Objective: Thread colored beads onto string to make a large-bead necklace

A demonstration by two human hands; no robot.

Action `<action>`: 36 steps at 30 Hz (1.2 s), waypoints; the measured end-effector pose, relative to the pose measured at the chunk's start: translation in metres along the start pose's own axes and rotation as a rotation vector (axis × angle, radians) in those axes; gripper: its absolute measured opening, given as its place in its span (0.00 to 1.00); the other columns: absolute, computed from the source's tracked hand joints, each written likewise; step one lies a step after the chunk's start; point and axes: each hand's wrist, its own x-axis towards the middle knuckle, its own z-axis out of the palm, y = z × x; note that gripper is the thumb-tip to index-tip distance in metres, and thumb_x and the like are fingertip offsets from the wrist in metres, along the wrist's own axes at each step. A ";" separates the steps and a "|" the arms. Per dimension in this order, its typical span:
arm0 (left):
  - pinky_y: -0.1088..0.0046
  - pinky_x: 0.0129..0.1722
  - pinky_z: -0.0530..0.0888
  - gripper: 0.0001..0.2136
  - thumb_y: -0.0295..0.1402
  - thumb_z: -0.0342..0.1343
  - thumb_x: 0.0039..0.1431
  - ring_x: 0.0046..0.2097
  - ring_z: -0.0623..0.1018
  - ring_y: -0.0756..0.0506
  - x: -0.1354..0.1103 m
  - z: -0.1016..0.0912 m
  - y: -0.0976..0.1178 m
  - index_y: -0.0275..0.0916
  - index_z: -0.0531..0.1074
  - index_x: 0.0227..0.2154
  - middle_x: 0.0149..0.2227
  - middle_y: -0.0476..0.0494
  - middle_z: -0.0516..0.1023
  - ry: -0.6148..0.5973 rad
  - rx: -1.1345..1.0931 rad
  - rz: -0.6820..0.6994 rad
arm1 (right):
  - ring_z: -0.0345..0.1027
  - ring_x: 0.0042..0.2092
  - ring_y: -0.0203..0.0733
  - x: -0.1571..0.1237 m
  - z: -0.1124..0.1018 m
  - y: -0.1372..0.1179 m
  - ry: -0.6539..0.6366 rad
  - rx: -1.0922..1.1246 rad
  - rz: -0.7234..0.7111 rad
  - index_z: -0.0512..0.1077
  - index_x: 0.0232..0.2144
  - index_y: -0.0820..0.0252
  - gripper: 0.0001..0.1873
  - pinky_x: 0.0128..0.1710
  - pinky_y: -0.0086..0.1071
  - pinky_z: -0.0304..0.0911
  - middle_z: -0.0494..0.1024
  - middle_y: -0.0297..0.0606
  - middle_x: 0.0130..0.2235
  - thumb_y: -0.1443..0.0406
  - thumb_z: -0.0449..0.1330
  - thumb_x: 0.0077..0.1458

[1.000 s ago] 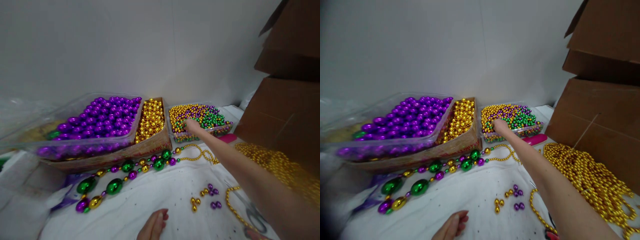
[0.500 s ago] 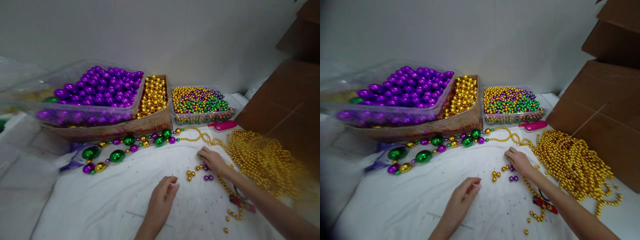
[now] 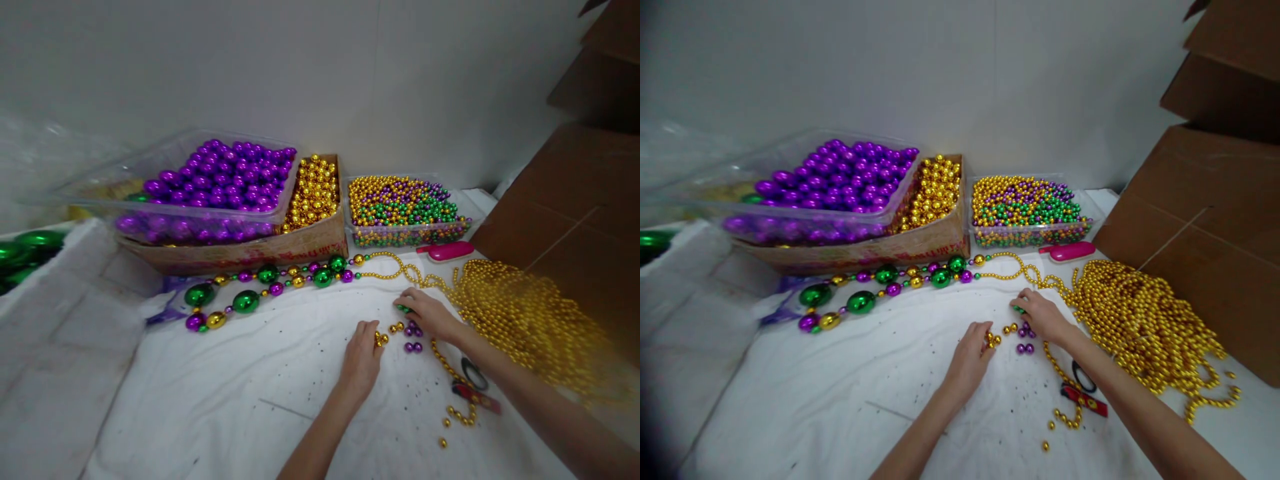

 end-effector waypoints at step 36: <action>0.66 0.49 0.66 0.11 0.34 0.47 0.61 0.46 0.73 0.44 0.043 -0.341 0.010 0.38 0.73 0.39 0.42 0.43 0.77 0.702 0.446 0.208 | 0.68 0.46 0.44 0.339 -0.063 -0.156 -0.025 -0.058 -0.065 0.67 0.49 0.61 0.16 0.45 0.44 0.66 0.70 0.42 0.50 0.61 0.57 0.59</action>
